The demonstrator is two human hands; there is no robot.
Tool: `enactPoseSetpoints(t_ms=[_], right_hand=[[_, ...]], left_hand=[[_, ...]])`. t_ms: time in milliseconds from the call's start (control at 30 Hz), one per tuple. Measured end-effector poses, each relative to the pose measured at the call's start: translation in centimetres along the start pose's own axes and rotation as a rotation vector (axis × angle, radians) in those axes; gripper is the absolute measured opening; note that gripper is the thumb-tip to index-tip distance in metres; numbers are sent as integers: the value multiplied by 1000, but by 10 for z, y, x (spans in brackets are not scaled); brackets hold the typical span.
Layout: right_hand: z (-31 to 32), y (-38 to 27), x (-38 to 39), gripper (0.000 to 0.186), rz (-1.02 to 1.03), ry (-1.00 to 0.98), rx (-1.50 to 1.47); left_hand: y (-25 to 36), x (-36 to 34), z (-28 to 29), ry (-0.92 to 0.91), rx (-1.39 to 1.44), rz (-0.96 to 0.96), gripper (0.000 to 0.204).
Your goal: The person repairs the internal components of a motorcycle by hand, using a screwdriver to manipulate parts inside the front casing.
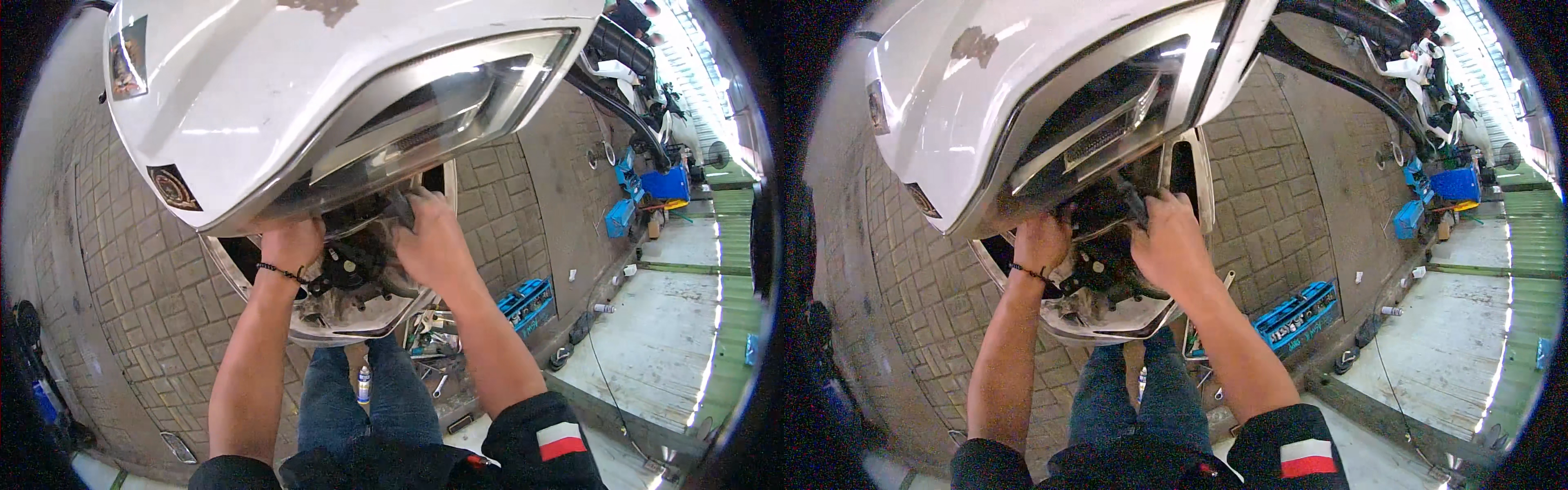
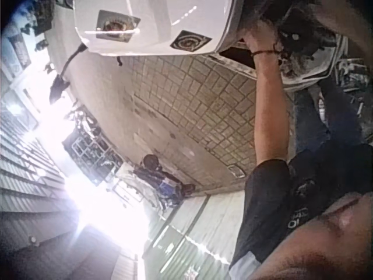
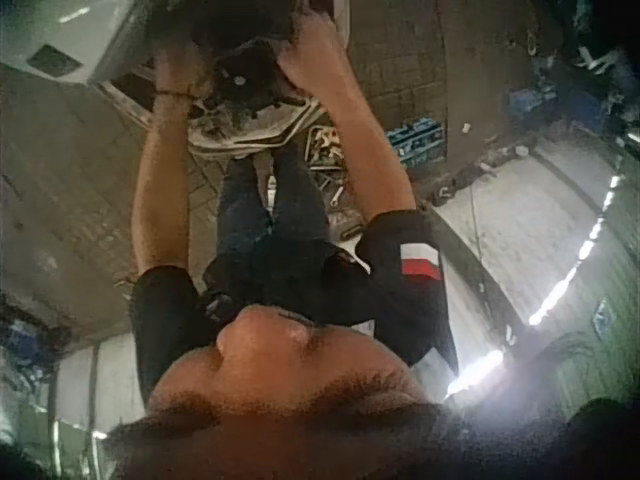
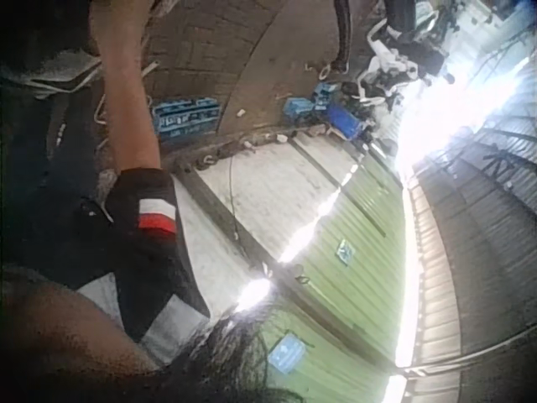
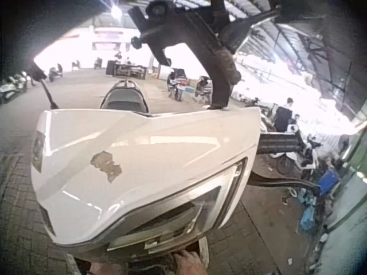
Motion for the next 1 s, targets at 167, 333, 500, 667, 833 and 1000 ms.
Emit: enactPoseSetpoints(t_ms=[167, 333, 500, 667, 833, 1000], right_hand=[[9, -11, 4, 17, 63, -126, 168], [10, -26, 1, 15, 223, -162, 502], [-2, -31, -5, 15, 279, -208, 611], [-4, -34, -6, 15, 352, -174, 642], [-7, -36, -8, 14, 385, -206, 674], [-7, -34, -7, 14, 430, -177, 718]], left_hand=[[-11, -2, 0, -290, 26, 178, 39], [-14, -1, -7, -264, -106, 28, 37], [-4, -1, 3, -129, 30, 56, 21], [-2, 0, 4, 16, -20, -63, 20], [-7, 1, -1, 80, -68, -139, 21], [-3, -1, 1, -253, -109, 47, 30]])
Point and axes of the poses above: each hand's wrist, its own x-axis away from the middle knuckle, its own z-axis out of the back of the hand, y = z × x, the point moved 4 cm from there along -x, towards the middle knuckle, and after that the axes turned 7 degrees about x, right-handed, at the moved point
